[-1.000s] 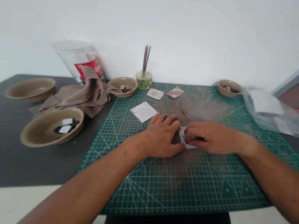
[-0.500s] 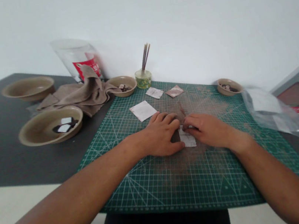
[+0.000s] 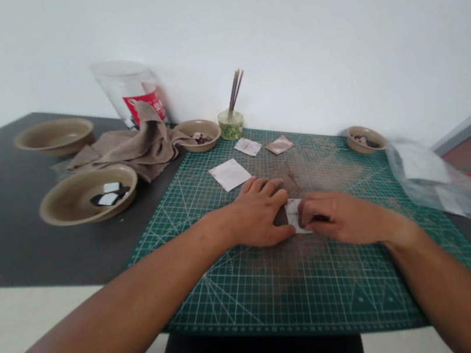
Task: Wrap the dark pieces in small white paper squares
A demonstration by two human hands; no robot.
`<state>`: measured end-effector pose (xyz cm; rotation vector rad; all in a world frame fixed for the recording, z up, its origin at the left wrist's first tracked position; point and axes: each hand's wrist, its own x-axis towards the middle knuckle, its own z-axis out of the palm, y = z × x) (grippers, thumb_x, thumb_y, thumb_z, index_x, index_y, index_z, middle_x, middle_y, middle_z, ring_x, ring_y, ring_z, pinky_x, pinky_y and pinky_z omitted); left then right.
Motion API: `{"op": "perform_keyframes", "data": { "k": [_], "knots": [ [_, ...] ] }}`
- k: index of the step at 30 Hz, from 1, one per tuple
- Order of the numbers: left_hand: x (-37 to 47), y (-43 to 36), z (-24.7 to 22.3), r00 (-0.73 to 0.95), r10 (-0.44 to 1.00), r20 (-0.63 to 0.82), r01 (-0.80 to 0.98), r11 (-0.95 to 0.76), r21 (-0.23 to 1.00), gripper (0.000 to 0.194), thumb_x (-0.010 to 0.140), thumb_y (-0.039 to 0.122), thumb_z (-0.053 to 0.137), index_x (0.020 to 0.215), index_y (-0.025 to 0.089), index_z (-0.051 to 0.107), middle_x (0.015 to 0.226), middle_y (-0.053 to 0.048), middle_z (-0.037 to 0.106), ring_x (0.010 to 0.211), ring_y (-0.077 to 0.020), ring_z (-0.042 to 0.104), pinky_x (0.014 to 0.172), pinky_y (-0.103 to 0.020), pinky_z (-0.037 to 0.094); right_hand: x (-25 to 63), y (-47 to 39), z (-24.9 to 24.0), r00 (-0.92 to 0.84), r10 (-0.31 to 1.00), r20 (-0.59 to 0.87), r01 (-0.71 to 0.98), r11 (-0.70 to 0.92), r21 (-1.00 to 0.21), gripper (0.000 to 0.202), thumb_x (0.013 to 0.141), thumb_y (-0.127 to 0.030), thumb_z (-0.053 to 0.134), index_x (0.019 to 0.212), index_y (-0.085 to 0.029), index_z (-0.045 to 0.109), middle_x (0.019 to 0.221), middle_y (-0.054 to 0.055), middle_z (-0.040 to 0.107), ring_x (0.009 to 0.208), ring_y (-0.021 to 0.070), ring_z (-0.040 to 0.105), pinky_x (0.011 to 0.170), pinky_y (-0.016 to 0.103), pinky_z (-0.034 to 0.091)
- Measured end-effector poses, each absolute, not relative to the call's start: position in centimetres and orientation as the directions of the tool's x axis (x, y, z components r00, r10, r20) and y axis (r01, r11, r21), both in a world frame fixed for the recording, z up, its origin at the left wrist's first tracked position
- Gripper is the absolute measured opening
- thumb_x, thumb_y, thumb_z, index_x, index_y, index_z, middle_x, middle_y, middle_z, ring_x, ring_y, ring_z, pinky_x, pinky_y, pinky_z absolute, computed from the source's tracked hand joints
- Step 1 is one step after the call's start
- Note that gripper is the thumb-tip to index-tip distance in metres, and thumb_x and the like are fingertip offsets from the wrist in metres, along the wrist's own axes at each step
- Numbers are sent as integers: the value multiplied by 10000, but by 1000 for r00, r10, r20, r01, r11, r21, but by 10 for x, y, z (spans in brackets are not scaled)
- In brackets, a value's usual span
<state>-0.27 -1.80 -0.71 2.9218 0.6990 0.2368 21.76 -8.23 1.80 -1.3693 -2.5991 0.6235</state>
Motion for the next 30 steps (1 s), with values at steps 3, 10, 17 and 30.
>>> {"op": "perform_keyframes", "data": {
  "k": [3, 10, 17, 30],
  "knots": [
    [-3, -17, -8, 881, 459, 117, 439, -884, 158, 481, 864, 580, 547, 1143, 188, 529, 1478, -148, 410, 1358, -362, 382, 1131, -535, 244, 214, -82, 16, -540, 841, -5, 762, 487, -426, 79, 931, -170, 558, 907, -196, 629, 937, 31, 625, 876, 176, 590, 788, 303, 444],
    [-3, -17, -6, 883, 462, 82, 444, -879, 174, 506, 861, 573, 553, 1188, 190, 507, 1542, -161, 320, 1407, -372, 320, 1151, -550, 209, 215, -81, 15, -581, 814, -31, 734, 507, -453, 91, 934, -171, 557, 889, -196, 632, 933, 26, 622, 843, 162, 593, 775, 297, 452],
    [-4, -16, -4, 884, 464, 62, 446, -876, 184, 542, 857, 587, 559, 1215, 185, 501, 1556, -186, 287, 1415, -395, 304, 1152, -564, 198, 219, -78, 10, -498, 866, 42, 779, 468, -418, 83, 930, -195, 570, 912, -199, 651, 932, 42, 638, 865, 185, 600, 791, 321, 460],
    [-3, -18, -9, 874, 478, 89, 460, -872, 165, 582, 858, 595, 533, 1249, 167, 493, 1548, -185, 317, 1416, -376, 316, 1162, -535, 195, 211, -79, 9, -574, 818, 36, 741, 537, -403, 91, 938, -175, 550, 938, -200, 638, 977, 42, 637, 890, 178, 604, 795, 306, 457]
  ]
}}
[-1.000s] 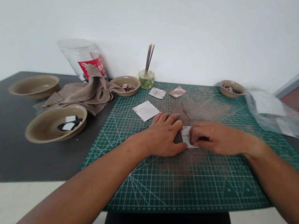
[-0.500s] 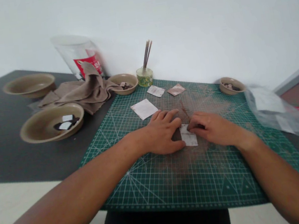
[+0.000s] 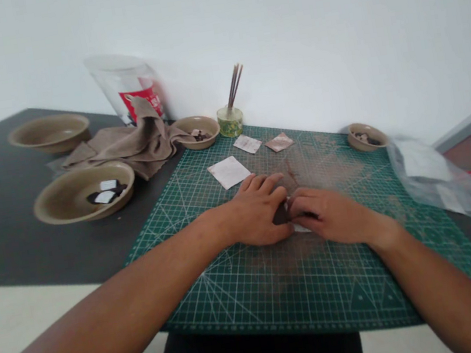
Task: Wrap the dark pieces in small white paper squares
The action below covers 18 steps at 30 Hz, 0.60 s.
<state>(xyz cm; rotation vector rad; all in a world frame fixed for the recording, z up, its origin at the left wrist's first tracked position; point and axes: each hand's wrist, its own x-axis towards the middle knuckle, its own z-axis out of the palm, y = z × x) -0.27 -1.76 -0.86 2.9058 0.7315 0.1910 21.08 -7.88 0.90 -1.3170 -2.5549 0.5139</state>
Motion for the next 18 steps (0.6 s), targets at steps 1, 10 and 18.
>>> {"op": "perform_keyframes", "data": {
  "k": [1, 10, 18],
  "knots": [
    [-3, -18, -9, 870, 485, 87, 468, -869, 163, 599, 854, 601, 535, 1263, 165, 487, 1552, -187, 310, 1418, -381, 310, 1161, -539, 196, 209, -78, 9, -549, 834, 57, 764, 527, -372, 94, 940, -175, 544, 944, -196, 636, 985, 49, 634, 900, 186, 600, 798, 313, 454],
    [-2, -18, -7, 872, 484, 76, 466, -867, 175, 590, 853, 613, 520, 1227, 156, 505, 1557, -192, 305, 1419, -384, 308, 1163, -534, 184, 215, -81, 14, -580, 815, 0, 737, 525, -425, 99, 936, -168, 546, 912, -203, 636, 954, 33, 638, 869, 170, 604, 785, 302, 459],
    [-3, -19, -7, 870, 487, 82, 469, -867, 168, 577, 844, 614, 527, 1204, 163, 508, 1545, -189, 322, 1412, -386, 318, 1167, -541, 169, 217, -80, 15, -542, 839, -50, 783, 482, -393, 77, 926, -169, 561, 891, -199, 623, 914, 27, 616, 838, 169, 584, 771, 308, 449]
  ]
}}
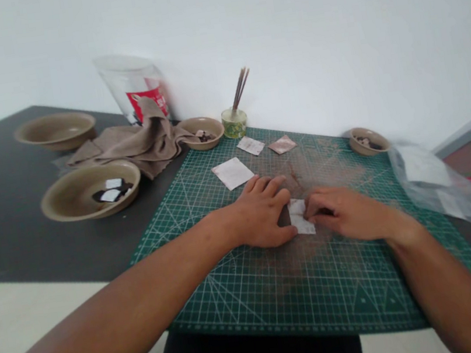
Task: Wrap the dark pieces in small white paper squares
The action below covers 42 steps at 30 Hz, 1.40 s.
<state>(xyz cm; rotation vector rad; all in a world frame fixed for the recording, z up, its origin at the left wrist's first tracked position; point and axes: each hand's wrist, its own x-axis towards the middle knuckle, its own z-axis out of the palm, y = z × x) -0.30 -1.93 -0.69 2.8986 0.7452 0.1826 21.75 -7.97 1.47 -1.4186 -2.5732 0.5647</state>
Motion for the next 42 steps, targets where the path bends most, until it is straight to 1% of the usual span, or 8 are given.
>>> {"op": "perform_keyframes", "data": {
  "k": [7, 12, 17, 23, 29, 33, 38, 42],
  "knots": [
    [-3, -19, -6, 869, 488, 87, 469, -866, 172, 552, 847, 602, 532, 1194, 174, 505, 1544, -180, 330, 1408, -379, 320, 1161, -548, 174, 214, -79, 16, -441, 897, 32, 850, 429, -305, 89, 926, -173, 536, 906, -188, 621, 918, 51, 616, 843, 192, 571, 754, 323, 438],
    [-3, -18, -7, 876, 474, 92, 455, -874, 169, 547, 855, 602, 519, 1194, 173, 510, 1530, -169, 354, 1395, -367, 340, 1158, -533, 191, 212, -83, 17, -571, 820, -46, 763, 509, -398, 102, 933, -165, 532, 896, -199, 621, 927, 35, 623, 822, 166, 584, 742, 293, 445],
    [-3, -18, -8, 869, 483, 103, 466, -871, 156, 572, 842, 610, 541, 1219, 182, 500, 1528, -158, 353, 1394, -369, 337, 1162, -538, 184, 211, -78, 13, -448, 892, 58, 856, 447, -259, 93, 942, -186, 527, 909, -183, 614, 923, 58, 622, 870, 203, 580, 770, 326, 439],
    [-3, -18, -6, 880, 465, 99, 448, -880, 160, 524, 851, 594, 534, 1166, 176, 517, 1503, -160, 386, 1385, -367, 351, 1156, -545, 193, 217, -81, 16, -586, 809, -39, 731, 507, -458, 56, 910, -184, 594, 893, -202, 644, 934, 30, 649, 857, 169, 613, 772, 295, 463],
    [-3, -18, -6, 873, 477, 97, 460, -874, 159, 536, 844, 599, 548, 1181, 184, 509, 1499, -158, 389, 1385, -371, 353, 1146, -545, 213, 218, -80, 15, -435, 899, 52, 847, 428, -316, 83, 920, -178, 571, 910, -190, 652, 920, 52, 658, 863, 199, 617, 783, 332, 464],
    [-2, -18, -6, 878, 471, 92, 454, -877, 155, 536, 847, 604, 534, 1173, 179, 511, 1501, -158, 386, 1379, -368, 361, 1156, -533, 204, 218, -82, 15, -559, 829, 12, 753, 514, -411, 113, 928, -167, 563, 902, -205, 666, 928, 33, 677, 846, 173, 631, 776, 304, 479],
    [-2, -18, -6, 872, 482, 88, 463, -870, 169, 534, 844, 606, 536, 1171, 185, 514, 1508, -153, 379, 1394, -371, 337, 1160, -550, 184, 219, -76, 14, -502, 862, 64, 818, 498, -288, 145, 938, -189, 558, 930, -203, 702, 973, 54, 718, 922, 208, 654, 839, 348, 477],
    [-2, -19, -4, 877, 473, 80, 456, -874, 167, 545, 848, 613, 525, 1168, 172, 517, 1496, -167, 388, 1380, -378, 352, 1144, -533, 220, 226, -79, 17, -574, 819, 9, 774, 546, -321, 146, 937, -226, 576, 932, -224, 722, 974, 37, 733, 894, 199, 669, 825, 344, 484]
  ]
}}
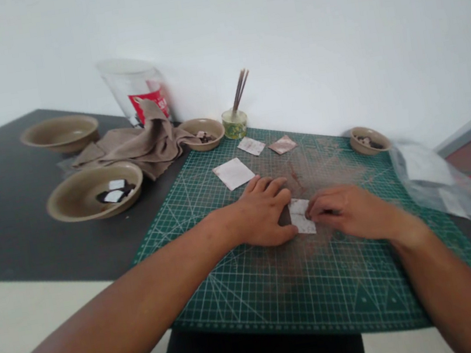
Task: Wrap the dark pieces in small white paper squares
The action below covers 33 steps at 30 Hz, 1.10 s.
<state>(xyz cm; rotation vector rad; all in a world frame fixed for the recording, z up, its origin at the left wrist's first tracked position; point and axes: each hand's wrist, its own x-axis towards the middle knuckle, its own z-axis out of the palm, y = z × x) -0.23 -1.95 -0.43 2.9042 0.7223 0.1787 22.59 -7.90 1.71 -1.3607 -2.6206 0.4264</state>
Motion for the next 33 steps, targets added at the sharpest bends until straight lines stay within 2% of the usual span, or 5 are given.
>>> {"op": "perform_keyframes", "data": {
  "k": [10, 21, 26, 30, 33],
  "knots": [
    [-1, -19, -8, 874, 477, 93, 459, -873, 164, 513, 855, 575, 513, 1186, 182, 508, 1506, -151, 379, 1378, -365, 351, 1156, -542, 177, 213, -84, 13, -575, 815, 72, 734, 553, -394, 152, 937, -169, 560, 897, -214, 699, 992, 42, 689, 904, 180, 639, 836, 326, 489],
    [-2, -20, -6, 878, 468, 96, 449, -877, 169, 517, 861, 587, 503, 1170, 172, 509, 1514, -166, 367, 1387, -363, 348, 1159, -533, 195, 211, -87, 11, -630, 777, -4, 712, 575, -403, 125, 939, -181, 554, 959, -218, 672, 1014, 37, 684, 902, 176, 648, 829, 315, 499],
    [-2, -19, -6, 874, 477, 88, 458, -872, 172, 523, 848, 580, 530, 1186, 181, 503, 1519, -162, 362, 1391, -372, 342, 1157, -539, 194, 218, -81, 12, -485, 872, 67, 819, 480, -316, 130, 940, -201, 548, 970, -205, 675, 1000, 62, 685, 934, 211, 640, 839, 353, 488],
    [-2, -20, -5, 877, 472, 90, 453, -875, 173, 521, 853, 588, 523, 1170, 175, 506, 1516, -170, 362, 1386, -372, 346, 1152, -536, 204, 218, -86, 16, -537, 843, -27, 784, 488, -384, 103, 930, -194, 567, 932, -212, 669, 961, 38, 679, 876, 184, 637, 800, 323, 483],
    [-1, -19, -5, 878, 471, 91, 452, -875, 173, 521, 853, 594, 519, 1167, 179, 506, 1501, -159, 382, 1380, -363, 355, 1149, -526, 215, 210, -87, 12, -553, 833, -6, 763, 503, -406, 100, 949, -209, 551, 943, -211, 651, 973, 33, 672, 905, 181, 631, 813, 317, 475]
  ]
}}
